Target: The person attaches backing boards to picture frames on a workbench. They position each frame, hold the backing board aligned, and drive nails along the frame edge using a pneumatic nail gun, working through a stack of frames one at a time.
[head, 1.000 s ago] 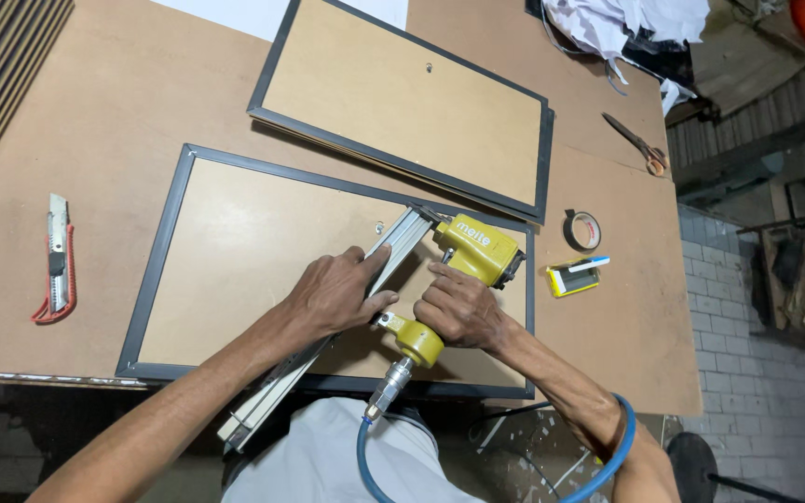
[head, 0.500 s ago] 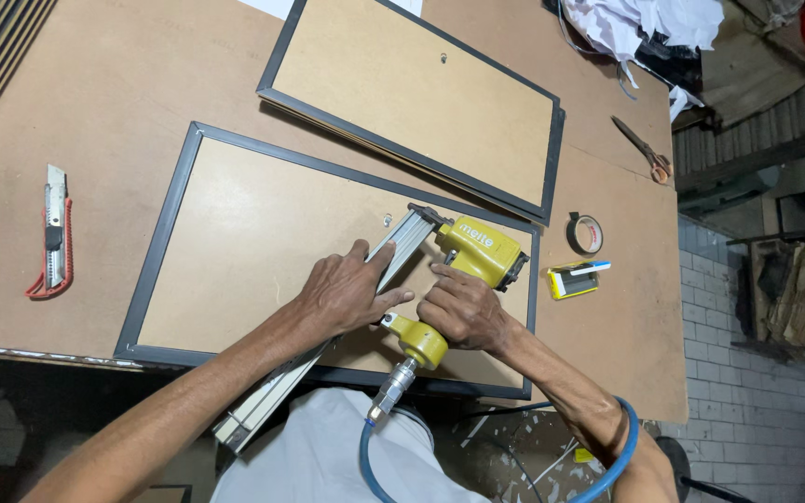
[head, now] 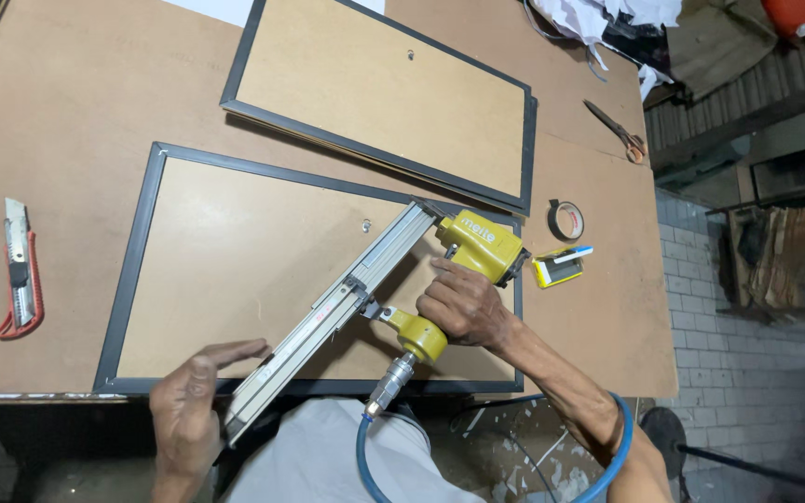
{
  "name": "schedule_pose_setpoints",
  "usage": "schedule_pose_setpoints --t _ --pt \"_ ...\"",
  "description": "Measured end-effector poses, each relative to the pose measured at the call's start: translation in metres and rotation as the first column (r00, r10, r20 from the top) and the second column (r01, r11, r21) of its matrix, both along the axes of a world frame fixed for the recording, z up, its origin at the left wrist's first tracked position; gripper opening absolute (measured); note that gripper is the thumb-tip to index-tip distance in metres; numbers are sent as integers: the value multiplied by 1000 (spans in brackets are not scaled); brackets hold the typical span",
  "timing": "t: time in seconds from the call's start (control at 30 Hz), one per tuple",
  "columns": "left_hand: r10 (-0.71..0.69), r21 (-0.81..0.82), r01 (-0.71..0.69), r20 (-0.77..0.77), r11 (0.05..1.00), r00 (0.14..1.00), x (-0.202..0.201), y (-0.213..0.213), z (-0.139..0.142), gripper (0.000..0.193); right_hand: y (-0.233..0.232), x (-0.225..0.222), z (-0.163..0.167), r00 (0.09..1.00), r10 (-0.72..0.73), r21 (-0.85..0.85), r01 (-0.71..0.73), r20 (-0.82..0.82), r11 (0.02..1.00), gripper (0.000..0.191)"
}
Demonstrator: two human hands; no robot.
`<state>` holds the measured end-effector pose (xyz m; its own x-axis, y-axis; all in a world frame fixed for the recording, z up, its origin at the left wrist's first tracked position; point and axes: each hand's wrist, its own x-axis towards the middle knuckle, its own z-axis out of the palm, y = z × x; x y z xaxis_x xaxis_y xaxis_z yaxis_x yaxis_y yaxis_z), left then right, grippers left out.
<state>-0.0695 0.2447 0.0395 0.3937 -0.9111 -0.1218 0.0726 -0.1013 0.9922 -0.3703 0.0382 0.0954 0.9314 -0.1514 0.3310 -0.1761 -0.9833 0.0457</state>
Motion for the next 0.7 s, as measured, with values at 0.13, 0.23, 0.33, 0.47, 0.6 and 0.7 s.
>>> schedule_pose_setpoints --t 0.13,0.23,0.33,0.47,0.6,0.7 --pt "193 -276 -209 -84 938 978 -9 -9 -21 68 -1 14 3 999 32 -32 -32 12 999 16" --pt "222 -311 -242 -99 919 970 -11 -21 -21 69 -2 22 5 998 59 -41 -58 32 997 16" --pt "233 -323 -262 -125 910 964 -26 -44 -13 71 4 30 3 994 99 -54 -96 41 994 17" --pt "218 -381 -249 -123 890 968 -32 -82 -1 74 15 43 -5 991 128 39 -129 30 991 17" --pt "255 -428 -345 -255 836 933 -9 -77 12 64 9 47 0 988 119 40 -123 99 992 20" --pt "352 -269 -430 -294 862 889 -7 -69 18 56 11 46 10 990 107 13 -108 90 994 20"
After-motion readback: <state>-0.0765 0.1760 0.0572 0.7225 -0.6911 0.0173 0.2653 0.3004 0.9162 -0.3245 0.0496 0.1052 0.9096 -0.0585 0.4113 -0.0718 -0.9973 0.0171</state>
